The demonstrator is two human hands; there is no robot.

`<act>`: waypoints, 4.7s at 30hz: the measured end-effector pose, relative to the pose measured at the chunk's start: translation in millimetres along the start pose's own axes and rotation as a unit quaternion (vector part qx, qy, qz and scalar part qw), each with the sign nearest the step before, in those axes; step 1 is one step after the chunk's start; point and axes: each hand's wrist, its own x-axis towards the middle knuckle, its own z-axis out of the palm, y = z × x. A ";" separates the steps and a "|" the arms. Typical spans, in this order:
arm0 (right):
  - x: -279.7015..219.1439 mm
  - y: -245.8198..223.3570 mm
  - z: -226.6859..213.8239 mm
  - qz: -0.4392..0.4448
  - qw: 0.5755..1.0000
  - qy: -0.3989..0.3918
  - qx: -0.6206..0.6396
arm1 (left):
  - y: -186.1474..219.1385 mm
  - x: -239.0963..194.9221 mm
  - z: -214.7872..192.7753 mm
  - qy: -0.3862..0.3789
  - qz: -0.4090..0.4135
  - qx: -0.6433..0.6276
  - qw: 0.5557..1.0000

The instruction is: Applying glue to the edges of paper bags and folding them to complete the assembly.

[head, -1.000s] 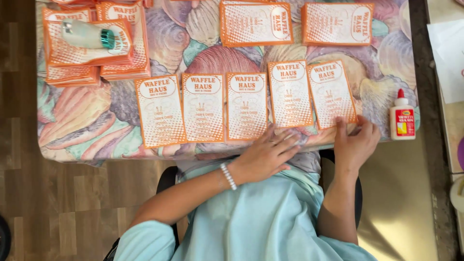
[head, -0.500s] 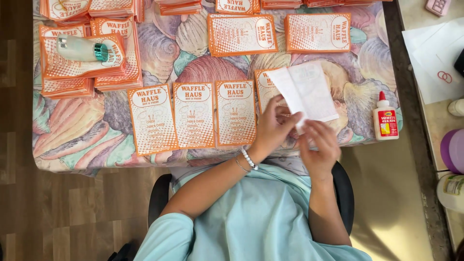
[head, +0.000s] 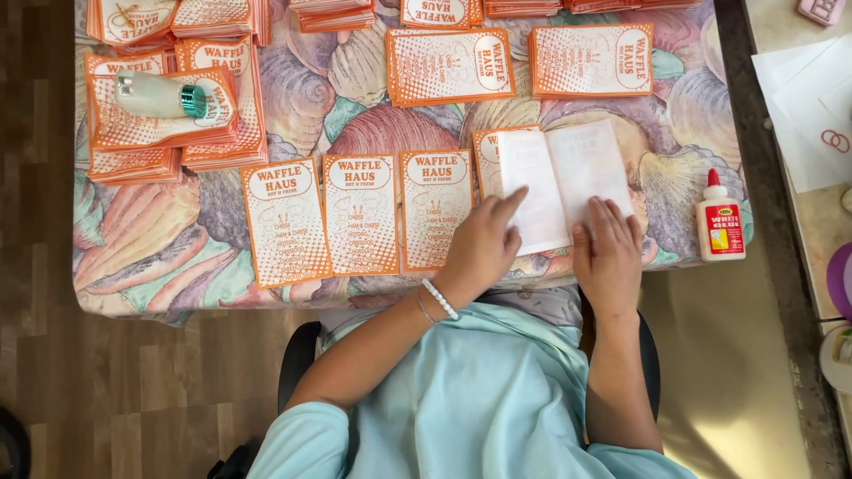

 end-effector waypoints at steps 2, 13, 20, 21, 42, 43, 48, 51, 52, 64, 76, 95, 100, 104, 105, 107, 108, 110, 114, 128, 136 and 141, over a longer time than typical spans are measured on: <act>-2.9 15.1 3.7 -0.013 1.000 0.012 -0.021 | 6.4 -0.2 -2.5 0.015 0.031 0.086 0.996; -12.3 49.7 2.9 -0.028 0.998 0.028 -0.053 | -12.6 -17.3 -12.0 -0.086 0.149 0.208 0.963; -9.5 66.3 -24.3 -0.014 0.982 0.175 -0.075 | -13.2 -20.0 -14.9 -0.061 0.185 0.256 0.947; -8.9 73.0 -30.6 0.015 0.964 0.229 -0.131 | -13.7 -19.9 -14.6 -0.059 0.197 0.265 0.942; -3.7 112.8 -82.8 0.082 0.916 0.322 0.226 | -12.7 -22.2 -29.7 -0.075 0.280 0.248 0.924; -1.4 106.2 -91.0 0.084 0.916 0.322 0.224 | -12.2 -22.8 -28.8 -0.076 0.281 0.246 0.924; 24.0 33.7 -133.9 0.209 0.867 0.384 0.240 | -13.6 -23.7 -26.0 -0.085 0.276 0.262 0.921; 28.2 23.9 -115.8 0.026 0.877 0.377 0.296 | -15.7 -22.8 -24.6 -0.093 0.280 0.264 0.918; 22.7 16.9 -97.8 0.025 0.877 0.380 0.294 | -14.4 -22.5 -25.5 -0.092 0.283 0.264 0.918; 13.2 -63.5 -15.0 0.088 0.871 0.122 0.468 | -26.8 -27.1 -10.2 -0.083 0.279 0.188 0.938; 1.4 -54.9 -4.5 0.068 0.884 0.071 0.457 | -25.2 -26.3 -10.7 -0.095 0.280 0.202 0.934; 0.3 -49.7 5.5 0.088 0.892 0.118 0.428 | -26.1 -26.2 -9.8 -0.096 0.277 0.198 0.935; -17.3 5.0 11.6 0.076 0.904 0.113 0.405 | -25.2 -25.2 -11.4 -0.098 0.276 0.196 0.936; -14.0 -2.8 12.2 0.087 0.901 0.130 0.404 | -24.7 -24.7 -12.4 -0.098 0.279 0.191 0.936; -13.0 -3.2 11.3 0.088 0.901 0.139 0.401 | -24.3 -24.7 -12.9 -0.097 0.279 0.191 0.936; -10.4 -5.3 7.7 0.089 0.900 0.147 0.400 | -23.6 -24.5 -13.5 -0.096 0.278 0.190 0.937; -9.1 -6.6 6.4 0.090 0.899 0.156 0.399 | -23.6 -24.6 -14.2 -0.097 0.277 0.189 0.937; -6.2 -5.5 4.3 0.089 0.900 0.159 0.395 | -25.0 -24.8 -12.5 -0.095 0.276 0.188 0.938; -3.5 -8.6 -0.2 0.103 0.897 0.177 0.391 | -21.0 -25.2 -17.4 -0.094 0.276 0.188 0.938; -12.7 -6.1 17.0 0.120 0.883 0.163 0.424 | -20.5 -23.4 -16.9 -0.112 0.271 0.191 0.937; -4.1 -12.4 0.8 0.118 0.893 0.159 0.404 | -17.6 -22.4 -21.0 -0.114 0.269 0.190 0.937; -6.9 12.3 -8.6 0.180 0.889 0.196 0.373 | -16.2 -22.8 -26.6 -0.089 0.292 0.243 0.921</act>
